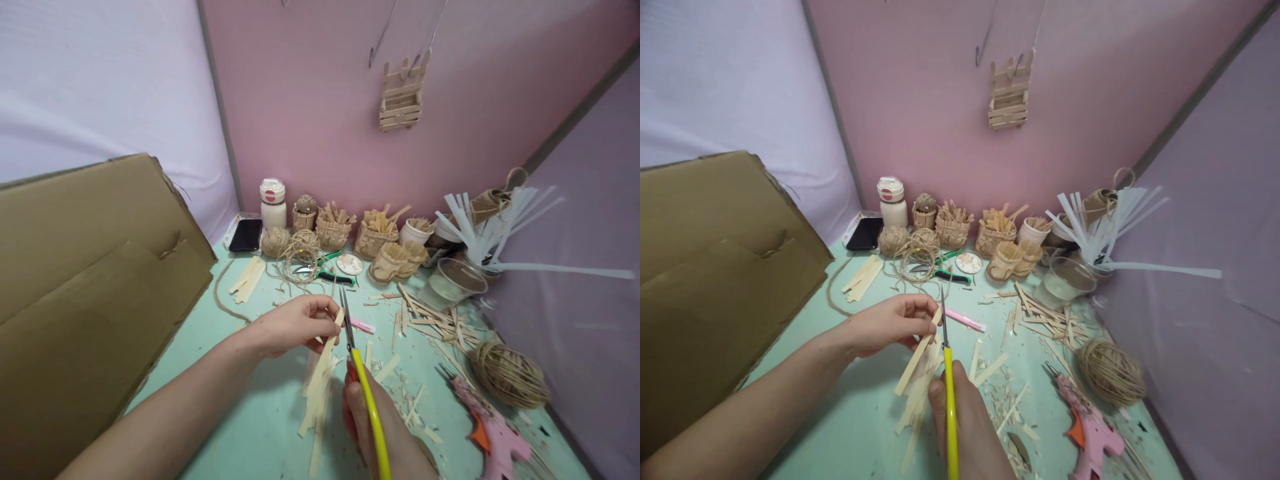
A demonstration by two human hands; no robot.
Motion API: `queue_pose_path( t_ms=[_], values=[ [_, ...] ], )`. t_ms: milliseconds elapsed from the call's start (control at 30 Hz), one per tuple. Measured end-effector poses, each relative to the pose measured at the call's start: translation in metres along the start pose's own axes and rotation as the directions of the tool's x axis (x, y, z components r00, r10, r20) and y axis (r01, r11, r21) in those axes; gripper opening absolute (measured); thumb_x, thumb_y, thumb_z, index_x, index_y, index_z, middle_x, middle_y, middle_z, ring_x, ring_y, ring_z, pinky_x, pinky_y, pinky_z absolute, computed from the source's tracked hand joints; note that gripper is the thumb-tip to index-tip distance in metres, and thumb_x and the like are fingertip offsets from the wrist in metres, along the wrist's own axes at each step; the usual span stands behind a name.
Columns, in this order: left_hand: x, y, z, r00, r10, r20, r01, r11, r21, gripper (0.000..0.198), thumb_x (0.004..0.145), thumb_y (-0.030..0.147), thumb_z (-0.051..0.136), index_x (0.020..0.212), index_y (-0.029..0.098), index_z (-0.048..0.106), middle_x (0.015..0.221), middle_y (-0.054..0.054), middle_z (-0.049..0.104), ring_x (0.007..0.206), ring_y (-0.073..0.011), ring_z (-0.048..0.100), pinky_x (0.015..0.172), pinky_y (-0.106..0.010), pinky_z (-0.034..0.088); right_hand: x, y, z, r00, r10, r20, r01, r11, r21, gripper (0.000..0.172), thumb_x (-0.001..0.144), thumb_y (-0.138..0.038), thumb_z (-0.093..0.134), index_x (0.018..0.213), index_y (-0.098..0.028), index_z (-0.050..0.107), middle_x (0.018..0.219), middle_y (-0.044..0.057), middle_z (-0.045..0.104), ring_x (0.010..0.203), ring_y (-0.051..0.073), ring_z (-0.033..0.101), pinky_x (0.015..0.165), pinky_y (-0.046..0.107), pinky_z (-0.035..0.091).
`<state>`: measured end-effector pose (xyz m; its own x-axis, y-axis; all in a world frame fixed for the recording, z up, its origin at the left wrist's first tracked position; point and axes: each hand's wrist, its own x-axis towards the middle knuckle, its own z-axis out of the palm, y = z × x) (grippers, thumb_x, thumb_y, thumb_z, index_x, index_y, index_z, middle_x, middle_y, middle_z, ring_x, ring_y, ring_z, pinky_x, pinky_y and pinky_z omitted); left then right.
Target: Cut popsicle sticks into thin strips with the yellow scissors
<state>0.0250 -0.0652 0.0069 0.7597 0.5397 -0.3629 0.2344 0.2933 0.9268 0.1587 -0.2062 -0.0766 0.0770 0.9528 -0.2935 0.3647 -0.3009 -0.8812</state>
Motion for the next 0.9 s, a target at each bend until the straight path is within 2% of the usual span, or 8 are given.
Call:
queue_pose_path(
  t_ms=[100, 167, 233, 300, 433, 733, 833, 900],
  values=[
    [0.000, 0.000, -0.001, 1.000, -0.004, 0.007, 0.004, 1.000, -0.001, 0.013, 0.071, 0.018, 0.060, 0.083, 0.018, 0.057, 0.068, 0.003, 0.058, 0.062, -0.0069, 0.050, 0.058, -0.019, 0.045, -0.002, -0.001, 0.000, 1.000, 0.005, -0.005, -0.005, 1.000, 0.008, 0.050, 0.087, -0.064, 0.037, 0.099, -0.020, 0.058, 0.049, -0.002, 0.050, 0.041, 0.013, 0.043, 0.040, 0.025, 0.031],
    [-0.001, -0.001, -0.002, 1.000, -0.007, 0.016, 0.007, 1.000, 0.000, 0.013, 0.071, 0.018, 0.060, 0.083, 0.018, 0.056, 0.068, 0.003, 0.058, 0.062, -0.0069, 0.050, 0.058, -0.020, 0.044, -0.004, -0.002, -0.001, 1.000, 0.009, -0.008, -0.009, 1.000, 0.016, 0.041, 0.092, -0.055, 0.041, 0.103, -0.019, 0.058, 0.059, -0.002, 0.056, 0.046, 0.011, 0.048, 0.044, 0.023, 0.039],
    [-0.001, -0.001, -0.002, 1.000, -0.006, 0.024, 0.006, 1.000, -0.003, 0.013, 0.071, 0.019, 0.061, 0.083, 0.018, 0.056, 0.069, 0.003, 0.058, 0.062, -0.0072, 0.051, 0.058, -0.020, 0.044, -0.006, -0.003, -0.002, 1.000, 0.012, -0.015, -0.012, 1.000, 0.026, 0.032, 0.094, -0.044, 0.046, 0.107, -0.017, 0.058, 0.081, 0.001, 0.063, 0.061, 0.012, 0.058, 0.055, 0.025, 0.049],
    [-0.001, -0.001, -0.003, 1.000, -0.004, 0.029, 0.004, 1.000, -0.007, 0.013, 0.072, 0.020, 0.061, 0.083, 0.019, 0.056, 0.070, 0.003, 0.058, 0.063, -0.0075, 0.051, 0.058, -0.020, 0.044, -0.008, -0.005, -0.004, 0.999, 0.013, -0.029, -0.012, 0.999, 0.034, 0.026, 0.093, -0.035, 0.051, 0.111, -0.017, 0.058, 0.104, 0.005, 0.062, 0.081, 0.015, 0.062, 0.070, 0.032, 0.054],
    [0.000, -0.001, -0.005, 0.999, -0.003, 0.037, 0.003, 1.000, 0.010, 0.012, 0.072, 0.022, 0.062, 0.083, 0.019, 0.056, 0.071, 0.004, 0.056, 0.063, -0.0074, 0.050, 0.057, -0.020, 0.043, -0.011, -0.008, -0.008, 0.999, 0.016, -0.051, -0.014, 0.999, 0.043, 0.029, 0.092, -0.031, 0.055, 0.117, -0.017, 0.056, 0.118, 0.008, 0.058, 0.098, 0.021, 0.060, 0.082, 0.040, 0.052],
    [-0.002, 0.004, -0.011, 0.997, -0.004, 0.071, -0.001, 0.997, 0.078, 0.011, 0.074, 0.024, 0.060, 0.083, 0.018, 0.057, 0.070, 0.004, 0.053, 0.063, -0.0069, 0.047, 0.054, -0.017, 0.036, -0.013, -0.011, -0.009, 0.999, 0.049, -0.018, -0.048, 0.998, 0.043, 0.027, 0.092, -0.032, 0.054, 0.115, -0.017, 0.057, 0.114, 0.007, 0.059, 0.092, 0.018, 0.061, 0.078, 0.037, 0.053],
    [-0.002, 0.005, -0.013, 0.996, -0.010, 0.086, 0.003, 0.997, 0.077, 0.010, 0.073, 0.021, 0.059, 0.083, 0.018, 0.057, 0.069, 0.004, 0.053, 0.063, -0.0070, 0.046, 0.053, -0.017, 0.034, -0.011, -0.012, -0.007, 0.998, 0.064, 0.015, -0.065, 0.997, 0.036, 0.027, 0.094, -0.039, 0.049, 0.103, -0.016, 0.060, 0.087, 0.002, 0.064, 0.065, 0.011, 0.060, 0.058, 0.025, 0.051],
    [-0.001, 0.003, -0.015, 0.996, -0.008, 0.090, 0.002, 0.997, 0.072, 0.011, 0.073, 0.020, 0.058, 0.084, 0.018, 0.057, 0.068, 0.004, 0.053, 0.062, -0.0071, 0.045, 0.052, -0.017, 0.032, -0.011, -0.012, -0.006, 0.997, 0.071, 0.027, -0.072, 0.997, 0.031, 0.036, 0.093, -0.050, 0.043, 0.095, -0.018, 0.059, 0.063, -0.002, 0.059, 0.045, 0.009, 0.049, 0.043, 0.021, 0.041]
  ],
)
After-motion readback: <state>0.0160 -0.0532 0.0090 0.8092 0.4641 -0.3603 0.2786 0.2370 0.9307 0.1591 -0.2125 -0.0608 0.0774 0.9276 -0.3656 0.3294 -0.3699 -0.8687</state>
